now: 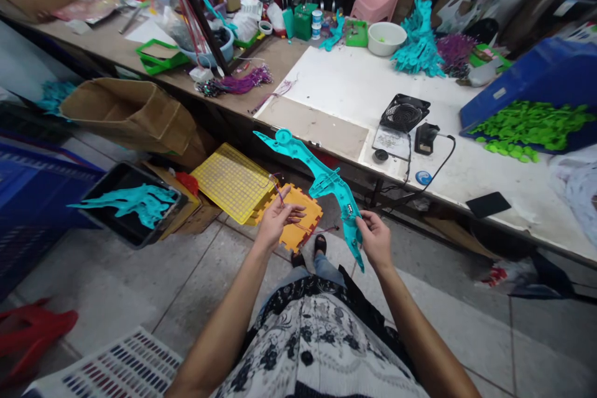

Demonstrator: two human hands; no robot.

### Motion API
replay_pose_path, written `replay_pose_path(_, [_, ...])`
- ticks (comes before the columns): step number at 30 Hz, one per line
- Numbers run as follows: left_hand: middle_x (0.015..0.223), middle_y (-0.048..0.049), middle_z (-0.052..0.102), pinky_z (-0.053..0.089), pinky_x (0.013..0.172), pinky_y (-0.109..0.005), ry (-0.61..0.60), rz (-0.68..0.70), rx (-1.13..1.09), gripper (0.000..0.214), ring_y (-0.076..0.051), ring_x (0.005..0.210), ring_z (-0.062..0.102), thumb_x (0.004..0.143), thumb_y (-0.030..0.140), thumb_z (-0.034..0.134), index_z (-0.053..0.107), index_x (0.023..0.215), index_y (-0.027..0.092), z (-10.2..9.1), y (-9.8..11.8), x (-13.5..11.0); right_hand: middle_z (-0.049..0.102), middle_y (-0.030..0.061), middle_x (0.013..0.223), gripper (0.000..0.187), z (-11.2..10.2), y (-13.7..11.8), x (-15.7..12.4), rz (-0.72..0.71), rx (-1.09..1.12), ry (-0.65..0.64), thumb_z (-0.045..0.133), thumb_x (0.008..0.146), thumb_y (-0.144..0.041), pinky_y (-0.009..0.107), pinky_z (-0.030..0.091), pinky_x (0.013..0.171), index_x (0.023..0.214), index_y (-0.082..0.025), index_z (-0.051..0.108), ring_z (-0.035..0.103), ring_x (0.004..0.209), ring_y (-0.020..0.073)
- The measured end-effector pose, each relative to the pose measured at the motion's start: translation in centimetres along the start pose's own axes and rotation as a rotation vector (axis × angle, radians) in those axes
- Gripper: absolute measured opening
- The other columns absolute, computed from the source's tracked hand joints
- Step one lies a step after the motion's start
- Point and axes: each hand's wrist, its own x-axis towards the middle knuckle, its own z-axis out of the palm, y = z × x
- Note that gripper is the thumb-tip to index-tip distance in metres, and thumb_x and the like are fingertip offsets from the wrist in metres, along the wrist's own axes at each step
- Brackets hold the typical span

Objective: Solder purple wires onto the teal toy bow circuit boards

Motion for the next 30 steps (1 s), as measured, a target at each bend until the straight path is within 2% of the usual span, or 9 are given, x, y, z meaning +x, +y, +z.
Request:
replay_pose_path(8, [0.089,-0.0091,0.073,0.051,0.061,-0.023,-0.004,-0.009,-0.038,0.078,-0.017,0.075,0.07,0.074,0.04,0.072,0.039,0.14,0.016,0.0,-0.6,0.3,0.067,0.0052,0.079,0.035,0.7,-0.3,-0.5,-0.012,0.017,-0.007,0.065,0.073,-0.049,0.028,0.049,0.062,0.089,-0.018,0.063,0.061,0.069,0.0173])
replay_pose_path(13, [0.088,-0.009,0.072,0.042,0.046,-0.016,0.019,-0.004,-0.043,0.07,-0.016,0.071,0.068,0.075,0.035,0.07,0.044,0.136,0.015,0.7,-0.6,0.4,0.067,0.0054,0.082,0.033,1.3,-0.1,-0.8,-0.013,0.028,-0.032,0.065,0.074,-0.047,0.028,0.049,0.063,0.09,-0.018,0.063,0.061,0.071,0.0172])
replay_pose_path(16, [0.086,-0.0081,0.072,0.039,0.045,-0.015,0.044,0.016,-0.093,0.065,-0.014,0.069,0.067,0.075,0.034,0.069,0.047,0.134,0.016,1.0,-0.7,0.5,0.068,0.005,0.081,0.034,1.8,0.0,-1.1,-0.011,0.03,-0.043,0.066,0.075,-0.048,0.027,0.049,0.061,0.091,-0.018,0.063,0.061,0.07,0.017])
replay_pose_path(21, [0.082,-0.0051,0.072,0.044,0.05,-0.018,0.051,0.019,-0.16,0.074,-0.014,0.068,0.066,0.075,0.034,0.068,0.037,0.141,0.019,1.3,-0.7,0.6,0.066,0.0038,0.079,0.034,2.7,-0.1,-1.5,-0.005,0.03,-0.05,0.065,0.075,-0.048,0.026,0.047,0.058,0.092,-0.018,0.062,0.059,0.067,0.0155])
replay_pose_path(24, [0.082,-0.0052,0.071,0.037,0.043,-0.015,0.055,0.013,-0.184,0.078,-0.013,0.066,0.064,0.074,0.035,0.069,0.035,0.142,0.02,1.4,-0.7,0.5,0.066,0.0033,0.078,0.034,3.3,0.0,-1.6,-0.006,0.029,-0.053,0.065,0.076,-0.048,0.025,0.046,0.058,0.092,-0.018,0.062,0.058,0.066,0.015])
replay_pose_path(27, [0.084,-0.0059,0.071,0.028,0.039,-0.014,0.119,0.025,-0.232,0.07,-0.009,0.062,0.058,0.077,0.04,0.067,0.04,0.139,0.02,1.5,-0.9,0.5,0.065,0.0035,0.079,0.034,3.9,0.1,-1.8,-0.009,0.025,-0.052,0.064,0.076,-0.047,0.025,0.045,0.057,0.093,-0.018,0.062,0.058,0.067,0.015])
replay_pose_path(30, [0.078,-0.0027,0.066,0.026,0.039,-0.012,0.221,0.068,-0.291,0.058,-0.007,0.059,0.053,0.079,0.048,0.065,0.051,0.13,0.021,1.4,-0.9,0.7,0.065,0.0042,0.082,0.033,4.6,0.0,-2.0,-0.01,0.024,-0.055,0.063,0.077,-0.046,0.025,0.046,0.059,0.094,-0.018,0.062,0.058,0.07,0.0153])
